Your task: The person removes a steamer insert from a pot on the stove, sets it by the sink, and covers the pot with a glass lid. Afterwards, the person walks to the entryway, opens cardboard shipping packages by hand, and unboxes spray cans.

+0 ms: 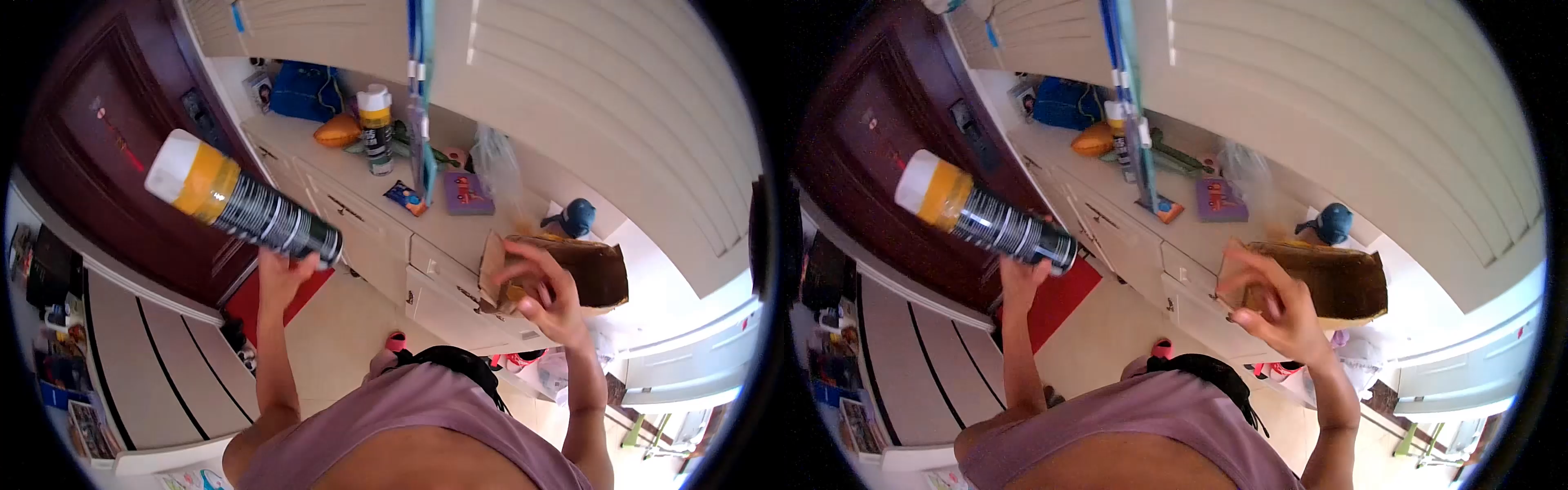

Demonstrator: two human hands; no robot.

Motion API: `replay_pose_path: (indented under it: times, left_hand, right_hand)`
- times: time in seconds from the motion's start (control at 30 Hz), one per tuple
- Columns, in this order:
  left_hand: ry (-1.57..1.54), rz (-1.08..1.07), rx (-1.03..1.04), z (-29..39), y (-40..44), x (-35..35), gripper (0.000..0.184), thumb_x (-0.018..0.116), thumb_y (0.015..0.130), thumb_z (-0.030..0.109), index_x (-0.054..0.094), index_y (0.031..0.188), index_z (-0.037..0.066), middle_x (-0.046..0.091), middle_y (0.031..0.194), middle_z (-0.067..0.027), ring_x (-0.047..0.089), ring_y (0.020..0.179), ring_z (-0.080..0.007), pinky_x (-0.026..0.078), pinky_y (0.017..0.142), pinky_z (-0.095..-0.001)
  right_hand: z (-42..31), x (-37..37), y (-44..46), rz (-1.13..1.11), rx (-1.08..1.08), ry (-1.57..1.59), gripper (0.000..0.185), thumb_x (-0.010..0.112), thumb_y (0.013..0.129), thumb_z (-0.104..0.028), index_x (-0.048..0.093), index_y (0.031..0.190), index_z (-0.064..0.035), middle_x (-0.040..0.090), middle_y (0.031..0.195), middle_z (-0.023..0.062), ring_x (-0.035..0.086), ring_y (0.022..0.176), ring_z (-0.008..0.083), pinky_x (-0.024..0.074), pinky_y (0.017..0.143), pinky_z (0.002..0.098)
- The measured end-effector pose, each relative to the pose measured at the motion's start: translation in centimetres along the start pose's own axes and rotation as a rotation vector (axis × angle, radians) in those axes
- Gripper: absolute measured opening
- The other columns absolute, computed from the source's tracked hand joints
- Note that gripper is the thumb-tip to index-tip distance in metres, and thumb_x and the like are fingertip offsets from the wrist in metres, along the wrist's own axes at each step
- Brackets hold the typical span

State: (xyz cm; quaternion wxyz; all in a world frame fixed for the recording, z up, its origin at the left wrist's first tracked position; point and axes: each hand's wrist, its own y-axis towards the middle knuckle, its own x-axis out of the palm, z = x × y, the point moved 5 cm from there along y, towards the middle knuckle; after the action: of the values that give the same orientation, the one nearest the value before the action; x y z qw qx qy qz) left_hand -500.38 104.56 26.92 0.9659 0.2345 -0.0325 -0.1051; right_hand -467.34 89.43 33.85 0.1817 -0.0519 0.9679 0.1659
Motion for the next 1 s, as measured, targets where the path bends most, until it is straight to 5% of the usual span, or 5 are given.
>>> replay_pose_path:
  times: [0.17, 0.23, 0.57, 1.0]
  left_hand:
    - [0.427, 0.052, 0.142, -7.9, 8.8, -2.8, 0.058, 0.077, 0.066, 0.008, 0.045, 0.114, 0.000, 0.059, 0.102, -0.0099, 0.057, 0.096, -0.0183, 0.046, 0.086, -0.0314]
    - [0.263, -0.039, -0.009, -10.9, 11.6, -1.8, 0.064, 0.080, 0.063, 0.012, 0.044, 0.115, 0.001, 0.060, 0.103, -0.0097, 0.057, 0.096, -0.0185, 0.046, 0.084, -0.0305]
    - [0.304, -0.118, 0.062, -24.9, 21.3, 0.0, 0.084, 0.085, 0.055, 0.021, 0.037, 0.122, 0.002, 0.059, 0.108, -0.0135, 0.059, 0.099, -0.0222, 0.047, 0.083, -0.0331]
    - [0.137, -0.203, 0.119, -27.9, 25.8, 2.2, 0.080, 0.082, 0.058, 0.013, 0.038, 0.123, 0.005, 0.058, 0.111, -0.0094, 0.056, 0.103, -0.0200, 0.044, 0.087, -0.0324]
  right_hand:
    - [2.4, 0.2, -3.1, 0.048, 0.184, 0.036, 0.042, 0.061, 0.081, -0.022, 0.052, 0.117, -0.0020, 0.066, 0.078, 0.0025, 0.031, 0.049, 0.0016, 0.0242, 0.045, 0.0168]
    - [2.8, 0.3, -3.7, 0.080, 0.232, 0.076, 0.034, 0.059, 0.083, -0.023, 0.058, 0.108, -0.0011, 0.065, 0.073, 0.0039, 0.033, 0.049, 0.0013, 0.0245, 0.046, 0.0171]
    - [3.0, -0.2, -6.2, 0.295, 0.342, 0.021, 0.025, 0.056, 0.086, -0.018, 0.060, 0.102, 0.0002, 0.064, 0.065, 0.0042, 0.034, 0.043, -0.0003, 0.0239, 0.042, 0.0163]
    - [3.2, 0.1, -7.1, 0.463, 0.417, 0.064, 0.031, 0.057, 0.087, -0.027, 0.061, 0.099, 0.0015, 0.063, 0.062, 0.0064, 0.036, 0.041, 0.0000, 0.0262, 0.039, 0.0157]
